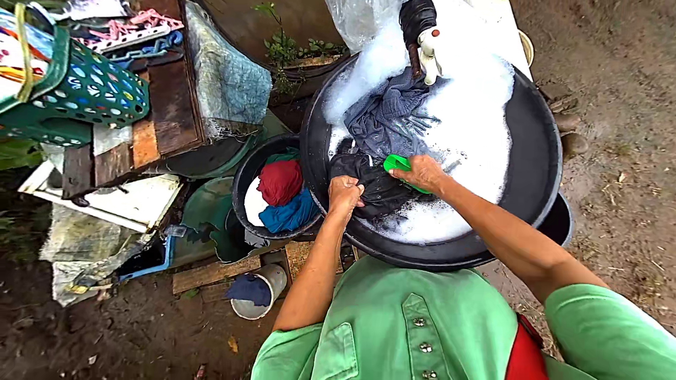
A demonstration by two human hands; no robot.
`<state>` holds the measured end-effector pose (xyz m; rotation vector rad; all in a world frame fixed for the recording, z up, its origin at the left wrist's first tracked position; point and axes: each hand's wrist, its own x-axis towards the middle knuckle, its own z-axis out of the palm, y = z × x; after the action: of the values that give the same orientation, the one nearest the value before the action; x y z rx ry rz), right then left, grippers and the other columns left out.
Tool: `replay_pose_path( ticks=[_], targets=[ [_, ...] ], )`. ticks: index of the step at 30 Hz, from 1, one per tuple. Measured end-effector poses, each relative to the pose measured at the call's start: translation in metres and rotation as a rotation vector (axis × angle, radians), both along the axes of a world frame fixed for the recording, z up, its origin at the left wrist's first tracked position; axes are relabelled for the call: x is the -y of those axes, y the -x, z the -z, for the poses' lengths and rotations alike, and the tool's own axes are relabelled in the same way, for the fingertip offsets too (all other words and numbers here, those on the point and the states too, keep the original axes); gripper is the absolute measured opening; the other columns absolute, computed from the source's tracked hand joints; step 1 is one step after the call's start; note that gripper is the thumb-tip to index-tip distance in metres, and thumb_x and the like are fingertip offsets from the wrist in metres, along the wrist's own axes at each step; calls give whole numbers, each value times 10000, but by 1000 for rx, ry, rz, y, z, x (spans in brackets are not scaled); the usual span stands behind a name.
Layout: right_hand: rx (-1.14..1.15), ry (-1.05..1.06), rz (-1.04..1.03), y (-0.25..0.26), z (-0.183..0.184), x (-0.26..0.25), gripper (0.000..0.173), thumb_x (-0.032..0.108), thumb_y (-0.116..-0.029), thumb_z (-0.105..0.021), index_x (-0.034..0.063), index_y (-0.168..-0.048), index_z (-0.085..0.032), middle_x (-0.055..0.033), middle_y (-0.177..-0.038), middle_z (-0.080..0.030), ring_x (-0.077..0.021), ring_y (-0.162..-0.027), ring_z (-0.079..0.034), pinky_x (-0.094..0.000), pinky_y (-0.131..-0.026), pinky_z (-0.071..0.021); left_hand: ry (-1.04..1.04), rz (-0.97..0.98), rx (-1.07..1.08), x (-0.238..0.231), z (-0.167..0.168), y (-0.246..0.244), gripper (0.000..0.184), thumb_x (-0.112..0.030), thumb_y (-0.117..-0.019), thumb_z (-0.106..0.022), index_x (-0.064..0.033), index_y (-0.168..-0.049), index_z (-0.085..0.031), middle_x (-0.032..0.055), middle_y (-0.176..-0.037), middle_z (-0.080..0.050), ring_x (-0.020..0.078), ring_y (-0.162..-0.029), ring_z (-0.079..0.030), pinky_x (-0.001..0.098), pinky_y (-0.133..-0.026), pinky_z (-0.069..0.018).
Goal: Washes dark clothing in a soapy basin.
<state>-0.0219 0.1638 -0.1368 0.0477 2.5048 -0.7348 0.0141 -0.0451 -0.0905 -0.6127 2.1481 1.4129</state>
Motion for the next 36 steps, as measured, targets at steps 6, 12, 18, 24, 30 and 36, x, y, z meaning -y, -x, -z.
replay_pose_path(
  ticks=[6,12,18,24,30,36],
  targets=[
    [-15,107,-69,-30,-4,35,615,517,-1000,-634,-89,-1102,-650,-301,-984,-679,-481,-960,-683,-667,-820,-520,65,24,-9,2,-1,-4,263,50,-971,-598,126,-1221,-574,250,-1038,-633,253,-735,-644,402,-715,-581],
    [41,-244,115,-13,19,-86,558,440,-1017,-639,-114,-1079,-668,-358,-1104,-663,-534,-1093,-646,-707,-892,-491,80,80,-57,5,-5,-3,255,76,-951,-596,86,-1206,-591,225,-990,-629,261,-747,-637,416,-715,-575],
    [-53,56,85,-34,-27,3,579,463,-996,-666,-106,-1107,-662,-328,-1008,-679,-508,-993,-674,-691,-857,-506,105,173,-51,1,0,-1,333,42,-973,-592,86,-1303,-572,246,-1016,-657,284,-779,-653,436,-741,-572],
    [58,-77,-3,-17,15,-25,615,513,-1016,-609,-97,-1071,-671,-337,-1077,-670,-522,-1067,-655,-710,-866,-491,153,286,-117,2,0,-6,261,93,-945,-564,87,-1198,-630,233,-986,-671,272,-770,-688,427,-745,-600],
    [-69,58,212,-18,-18,-34,541,419,-1003,-674,-122,-990,-678,-325,-948,-671,-490,-938,-671,-677,-828,-491,164,747,-463,-2,3,-13,249,115,-947,-522,71,-1053,-743,271,-1059,-702,408,-1068,-667,533,-983,-501],
    [-7,88,-102,-25,6,21,588,497,-988,-662,-89,-1035,-678,-292,-987,-686,-470,-984,-681,-671,-843,-510,347,921,-269,9,-19,-22,217,98,-940,-540,86,-1038,-733,270,-1054,-693,414,-1084,-650,535,-996,-478]
  ],
)
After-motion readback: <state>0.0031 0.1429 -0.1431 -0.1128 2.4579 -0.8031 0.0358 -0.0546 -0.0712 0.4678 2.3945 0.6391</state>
